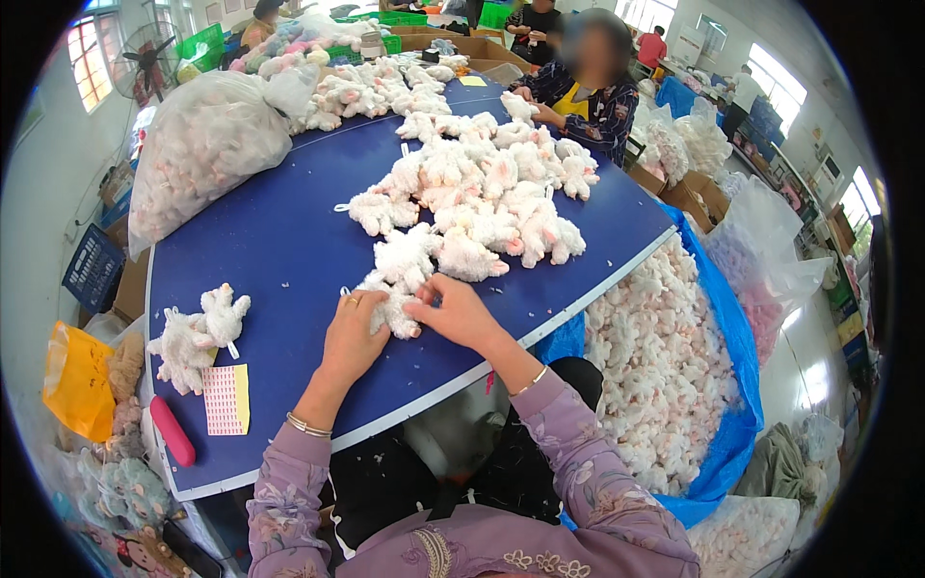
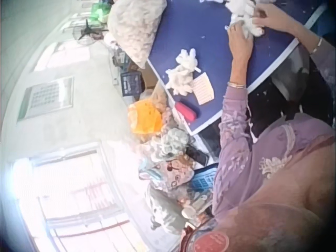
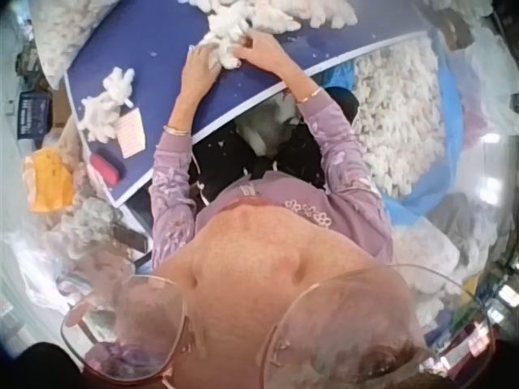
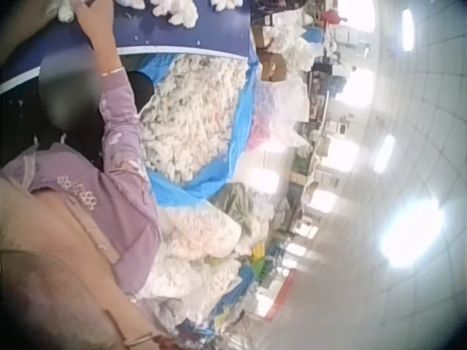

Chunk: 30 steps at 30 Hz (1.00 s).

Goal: The person trims excess fabric and threads from small white plush toys using scissors. They handle each toy individually, snipping loose threads and adjusting the shape before placing the finished items on the table.

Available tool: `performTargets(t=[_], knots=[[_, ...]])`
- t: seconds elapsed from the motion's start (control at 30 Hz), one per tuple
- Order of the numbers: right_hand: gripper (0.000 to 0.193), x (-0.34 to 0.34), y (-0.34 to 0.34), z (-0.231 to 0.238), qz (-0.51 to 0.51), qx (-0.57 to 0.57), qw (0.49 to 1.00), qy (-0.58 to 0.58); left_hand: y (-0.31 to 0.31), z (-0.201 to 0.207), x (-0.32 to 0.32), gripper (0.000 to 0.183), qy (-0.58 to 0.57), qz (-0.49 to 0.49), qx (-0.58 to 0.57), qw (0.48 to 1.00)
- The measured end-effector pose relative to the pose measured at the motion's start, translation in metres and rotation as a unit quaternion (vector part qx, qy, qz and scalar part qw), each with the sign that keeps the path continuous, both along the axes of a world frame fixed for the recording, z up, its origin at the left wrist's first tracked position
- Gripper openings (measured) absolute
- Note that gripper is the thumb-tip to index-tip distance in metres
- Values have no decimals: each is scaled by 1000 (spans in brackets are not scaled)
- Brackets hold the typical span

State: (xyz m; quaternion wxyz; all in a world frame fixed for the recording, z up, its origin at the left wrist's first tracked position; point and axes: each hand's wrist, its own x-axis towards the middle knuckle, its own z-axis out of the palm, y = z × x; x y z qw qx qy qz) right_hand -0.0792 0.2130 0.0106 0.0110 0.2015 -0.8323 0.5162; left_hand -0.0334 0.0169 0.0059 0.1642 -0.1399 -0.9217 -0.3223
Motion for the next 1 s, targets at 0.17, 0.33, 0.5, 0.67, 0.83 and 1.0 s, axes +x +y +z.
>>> performTargets(t=[0.17, 0.33, 0.5, 0.67, 0.83, 1.0], knots=[[40, 9, -11, -12, 36, -47, 998, -24, 2, -3, 0, 37, 24, 2, 59, 998], [22, 5, -6, -7, 53, -238, 956, -163, 9, 5, 4, 38, -32, 5, 95, 995], [18, 1, 2, -8, 26, -318, 918, -236, 11, 1, 8, 44, 9, -14, 29, 999], [19, -1, 6, 1, 16, -367, 892, -264, 7, -1, 6, 38, -14, -27, 146, 989], [23, 7, 10, 14, 12, -255, 953, -163, 4, -3, 13, 35, -91, -20, 227, 969], [22, 6, 19, 10, 19, -175, 981, -82, 6, 4, 16, 35, -153, -39, 301, 940]])
